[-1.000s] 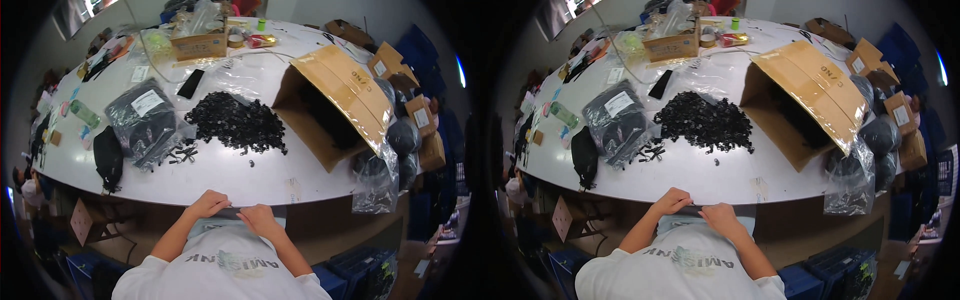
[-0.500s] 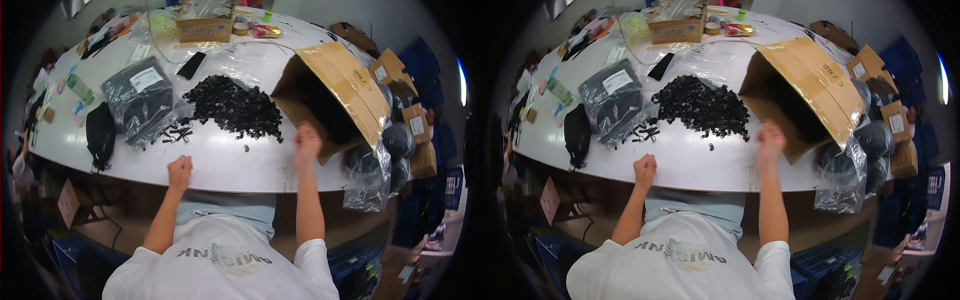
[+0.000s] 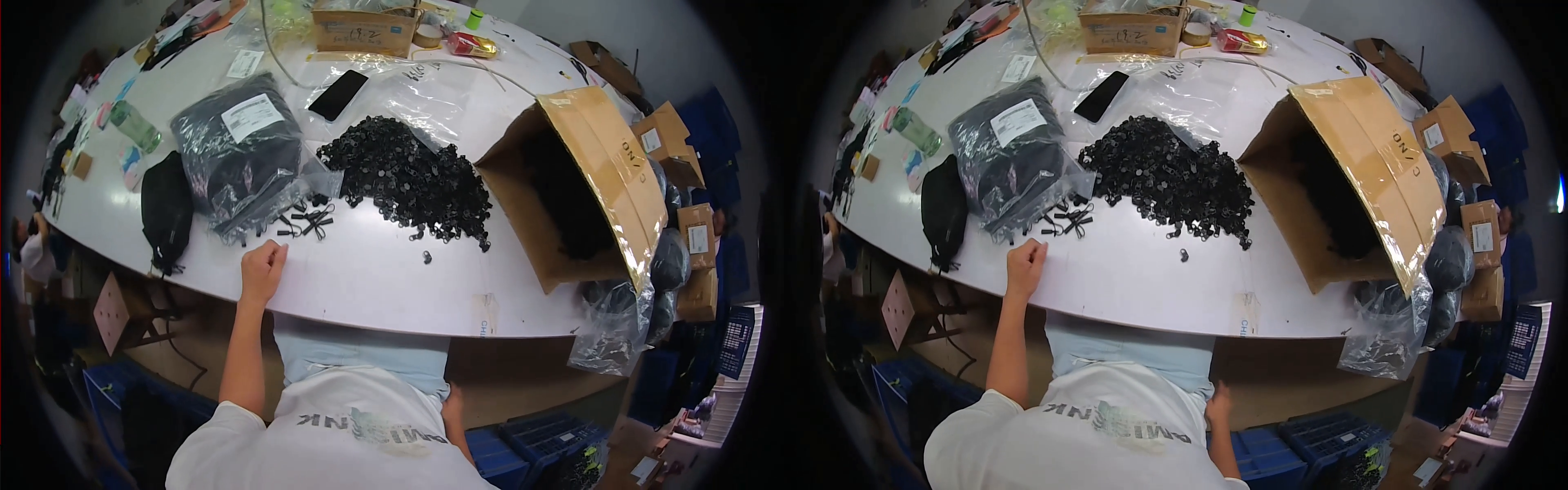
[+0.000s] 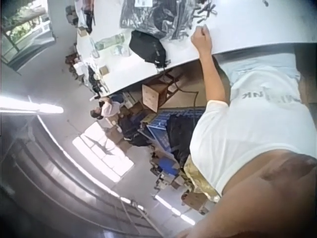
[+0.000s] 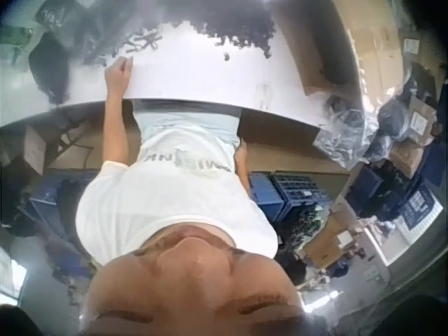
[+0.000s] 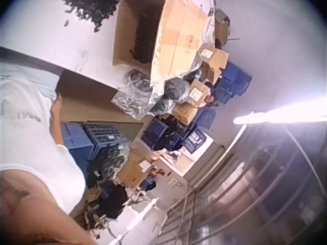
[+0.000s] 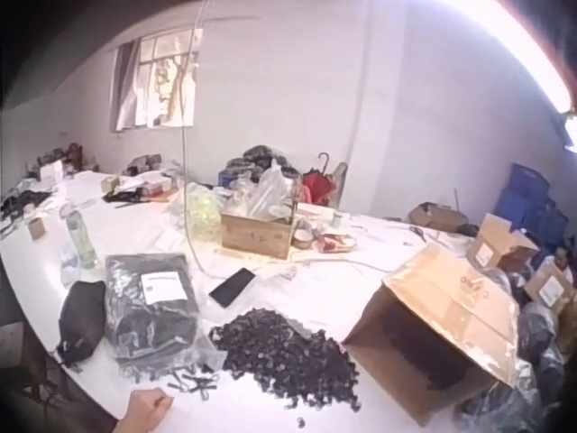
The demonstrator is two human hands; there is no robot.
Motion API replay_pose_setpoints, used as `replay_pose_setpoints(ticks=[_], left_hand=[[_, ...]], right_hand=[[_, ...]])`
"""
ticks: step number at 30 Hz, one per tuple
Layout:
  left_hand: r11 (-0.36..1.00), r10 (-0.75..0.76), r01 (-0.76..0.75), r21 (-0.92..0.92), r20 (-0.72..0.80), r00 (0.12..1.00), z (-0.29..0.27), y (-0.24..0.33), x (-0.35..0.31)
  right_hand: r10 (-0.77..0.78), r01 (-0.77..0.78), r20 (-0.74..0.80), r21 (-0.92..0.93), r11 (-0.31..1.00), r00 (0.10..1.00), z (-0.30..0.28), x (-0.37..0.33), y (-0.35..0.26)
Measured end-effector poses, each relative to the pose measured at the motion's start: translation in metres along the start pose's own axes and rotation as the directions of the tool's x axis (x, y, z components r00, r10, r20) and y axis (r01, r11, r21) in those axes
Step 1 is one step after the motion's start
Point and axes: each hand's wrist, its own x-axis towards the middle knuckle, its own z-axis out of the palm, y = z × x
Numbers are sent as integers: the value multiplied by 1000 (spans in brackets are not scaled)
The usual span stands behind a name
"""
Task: Assembling small plastic cord locks by threading cords through them at a workbench.
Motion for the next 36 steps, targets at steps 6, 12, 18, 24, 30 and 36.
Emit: replay_pose_setpoints(ticks=[6, 12, 18, 24, 30, 36], left_hand=[[953, 57, -114, 280, 206, 977, 10, -2, 10], [960, 153, -200, 195, 231, 961, 5, -1, 14], [988, 118, -138, 70, 239, 964, 3, -5, 22], [980, 134, -168, 109, 262, 956, 2, -4, 25], [970, 147, -194, 146, 282, 948, 3, -3, 26], [968, 138, -192, 158, 300, 944, 4, -3, 26]], right_hand=[[61, -61, 17, 35, 998, 998, 48, 28, -6], [97, -103, 75, 79, 992, 992, 68, 78, -48], [128, -143, 109, 141, 980, 986, 68, 104, -82], [170, -184, 85, 199, 963, 982, 70, 122, -98], [175, -190, 84, 211, 959, 981, 66, 131, -99], [182, -198, 96, 199, 960, 979, 54, 129, -93]])
